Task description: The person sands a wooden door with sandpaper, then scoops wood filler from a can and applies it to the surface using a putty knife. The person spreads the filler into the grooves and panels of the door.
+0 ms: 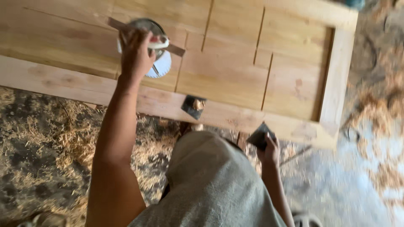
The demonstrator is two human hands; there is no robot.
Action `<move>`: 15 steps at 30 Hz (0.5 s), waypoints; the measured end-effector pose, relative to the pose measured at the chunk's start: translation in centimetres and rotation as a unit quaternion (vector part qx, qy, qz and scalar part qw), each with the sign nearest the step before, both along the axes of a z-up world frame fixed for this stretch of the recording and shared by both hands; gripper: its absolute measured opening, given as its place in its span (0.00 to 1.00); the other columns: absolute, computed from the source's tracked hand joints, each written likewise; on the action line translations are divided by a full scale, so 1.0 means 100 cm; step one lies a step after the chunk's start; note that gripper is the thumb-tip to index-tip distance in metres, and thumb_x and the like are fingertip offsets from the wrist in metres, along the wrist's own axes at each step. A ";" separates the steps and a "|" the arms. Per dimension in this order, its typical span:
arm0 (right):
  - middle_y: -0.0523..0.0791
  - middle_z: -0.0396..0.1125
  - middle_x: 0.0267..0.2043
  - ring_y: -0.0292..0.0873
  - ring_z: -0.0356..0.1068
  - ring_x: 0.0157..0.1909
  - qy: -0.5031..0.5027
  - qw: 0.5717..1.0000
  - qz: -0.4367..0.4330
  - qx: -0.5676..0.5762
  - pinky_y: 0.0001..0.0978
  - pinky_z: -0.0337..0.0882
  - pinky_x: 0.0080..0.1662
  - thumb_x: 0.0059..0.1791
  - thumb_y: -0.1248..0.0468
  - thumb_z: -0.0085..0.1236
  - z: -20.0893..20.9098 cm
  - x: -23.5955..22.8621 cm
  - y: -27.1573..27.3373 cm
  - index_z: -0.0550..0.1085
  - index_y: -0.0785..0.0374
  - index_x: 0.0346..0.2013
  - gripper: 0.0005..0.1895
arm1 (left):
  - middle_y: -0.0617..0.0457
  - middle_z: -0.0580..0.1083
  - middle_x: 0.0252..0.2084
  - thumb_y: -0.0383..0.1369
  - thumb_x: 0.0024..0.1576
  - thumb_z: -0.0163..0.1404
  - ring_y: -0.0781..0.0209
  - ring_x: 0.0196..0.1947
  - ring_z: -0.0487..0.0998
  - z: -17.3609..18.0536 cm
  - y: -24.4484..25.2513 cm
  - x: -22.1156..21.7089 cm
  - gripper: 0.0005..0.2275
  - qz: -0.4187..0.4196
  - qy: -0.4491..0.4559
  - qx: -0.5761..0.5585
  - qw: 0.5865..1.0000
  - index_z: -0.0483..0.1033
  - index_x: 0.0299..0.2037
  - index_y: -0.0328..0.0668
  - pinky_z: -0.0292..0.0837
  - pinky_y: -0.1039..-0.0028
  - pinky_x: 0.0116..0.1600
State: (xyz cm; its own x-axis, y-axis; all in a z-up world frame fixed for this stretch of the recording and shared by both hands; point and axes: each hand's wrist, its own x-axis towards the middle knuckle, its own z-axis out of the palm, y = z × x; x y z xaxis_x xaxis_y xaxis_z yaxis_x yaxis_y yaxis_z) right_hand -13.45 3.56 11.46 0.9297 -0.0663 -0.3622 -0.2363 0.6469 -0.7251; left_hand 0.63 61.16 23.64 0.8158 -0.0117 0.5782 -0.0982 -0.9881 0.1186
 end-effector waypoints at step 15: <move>0.48 0.72 0.45 0.46 0.74 0.46 0.137 0.978 -0.148 -0.050 0.44 0.77 0.52 0.53 0.70 0.54 0.014 -0.100 0.018 0.71 0.65 0.48 0.09 | 0.32 0.67 0.60 0.37 0.46 0.67 0.35 0.61 0.66 -0.162 -0.120 -0.060 0.32 -0.162 0.397 -0.049 0.902 0.68 0.60 0.34 0.63 0.45 0.65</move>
